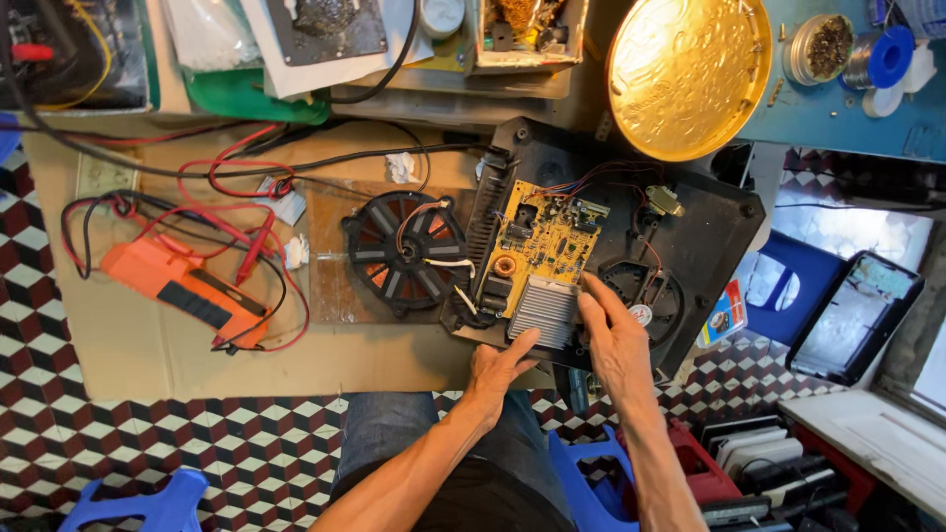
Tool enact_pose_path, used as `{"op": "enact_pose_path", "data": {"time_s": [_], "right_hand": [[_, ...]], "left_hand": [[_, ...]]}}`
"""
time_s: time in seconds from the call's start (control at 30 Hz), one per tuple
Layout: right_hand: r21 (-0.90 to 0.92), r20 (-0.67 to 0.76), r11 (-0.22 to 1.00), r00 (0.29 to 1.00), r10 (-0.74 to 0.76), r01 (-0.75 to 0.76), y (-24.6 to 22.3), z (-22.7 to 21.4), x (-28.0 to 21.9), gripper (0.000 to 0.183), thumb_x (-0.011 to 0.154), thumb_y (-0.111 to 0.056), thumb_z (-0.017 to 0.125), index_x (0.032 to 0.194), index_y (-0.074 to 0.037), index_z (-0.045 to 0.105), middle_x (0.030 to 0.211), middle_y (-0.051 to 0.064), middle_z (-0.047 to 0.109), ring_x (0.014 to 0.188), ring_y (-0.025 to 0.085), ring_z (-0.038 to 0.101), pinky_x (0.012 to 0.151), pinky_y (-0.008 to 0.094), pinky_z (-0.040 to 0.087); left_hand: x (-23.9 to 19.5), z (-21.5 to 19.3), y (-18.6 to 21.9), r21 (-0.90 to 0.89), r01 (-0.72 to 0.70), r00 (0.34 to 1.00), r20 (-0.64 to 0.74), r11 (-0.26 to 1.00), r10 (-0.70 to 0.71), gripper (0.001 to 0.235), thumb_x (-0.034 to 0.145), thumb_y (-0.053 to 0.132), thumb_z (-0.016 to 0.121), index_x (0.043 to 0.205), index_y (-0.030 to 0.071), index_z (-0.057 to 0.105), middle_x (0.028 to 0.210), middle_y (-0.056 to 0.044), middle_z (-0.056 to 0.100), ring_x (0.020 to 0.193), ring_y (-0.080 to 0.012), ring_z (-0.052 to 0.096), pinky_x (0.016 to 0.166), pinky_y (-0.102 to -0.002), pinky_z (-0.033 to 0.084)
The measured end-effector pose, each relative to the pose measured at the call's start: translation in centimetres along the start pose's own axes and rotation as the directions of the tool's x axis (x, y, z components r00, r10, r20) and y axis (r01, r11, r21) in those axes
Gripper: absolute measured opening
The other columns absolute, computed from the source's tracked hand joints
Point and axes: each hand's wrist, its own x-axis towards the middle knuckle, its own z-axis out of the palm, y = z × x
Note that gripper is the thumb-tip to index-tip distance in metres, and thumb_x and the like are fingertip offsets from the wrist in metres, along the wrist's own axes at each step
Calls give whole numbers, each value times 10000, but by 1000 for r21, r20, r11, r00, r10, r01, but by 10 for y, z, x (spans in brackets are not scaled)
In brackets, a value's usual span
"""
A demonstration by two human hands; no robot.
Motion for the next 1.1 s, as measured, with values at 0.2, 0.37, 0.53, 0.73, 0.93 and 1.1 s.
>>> {"op": "enact_pose_path", "data": {"time_s": [0.2, 0.37, 0.53, 0.73, 0.93, 1.1], "right_hand": [[158, 43, 979, 991, 127, -132, 3, 23, -2, 512, 971, -257, 628, 1423, -28, 564, 744, 22, 601, 626, 117, 529, 565, 273, 441], [130, -82, 991, 996, 24, -13, -4, 49, -12, 516, 974, -247, 654, 1410, 7, 548, 700, 20, 601, 660, 86, 548, 630, 248, 476], [142, -124, 988, 989, 84, -66, -8, 55, -7, 517, 955, -247, 657, 1400, -4, 555, 678, 14, 596, 640, 91, 539, 613, 257, 476], [151, -161, 987, 983, 84, -60, -10, 56, -2, 521, 948, -247, 667, 1401, -10, 566, 678, 6, 601, 640, 74, 543, 612, 240, 474], [214, -182, 975, 979, 93, -53, -9, 60, 1, 466, 948, -228, 679, 1355, -6, 624, 683, -5, 588, 624, 61, 513, 564, 248, 443], [243, -178, 964, 972, 155, -109, -12, 62, 0, 449, 932, -215, 675, 1333, -17, 644, 670, 0, 597, 600, 65, 505, 528, 260, 419]], "left_hand": [[6, 1, -17, -26, -115, 993, -21, 993, 115, 487, 909, 318, 785, 1161, -92, 708, 1098, -129, 723, 985, -193, 695, 932, -410, 602], [3, 5, -14, -91, -162, 986, 8, 983, 164, 452, 891, 298, 749, 1218, -3, 670, 1127, -63, 713, 1018, -162, 683, 912, -399, 585], [-1, 7, -6, -91, -112, 993, 26, 990, 114, 436, 916, 295, 733, 1213, -18, 676, 1151, -75, 728, 1048, -165, 692, 950, -378, 575], [-1, 5, -3, -84, -87, 994, 52, 993, 92, 421, 929, 304, 732, 1200, -14, 676, 1141, -70, 717, 1051, -159, 678, 982, -395, 561], [1, 2, -4, -89, -77, 994, 64, 993, 83, 405, 919, 309, 728, 1201, 23, 674, 1133, -48, 709, 1044, -143, 672, 980, -394, 552], [1, 0, -7, -81, -49, 997, 49, 996, 53, 401, 922, 315, 729, 1191, 23, 677, 1114, -39, 717, 1021, -150, 676, 972, -385, 546]]}}
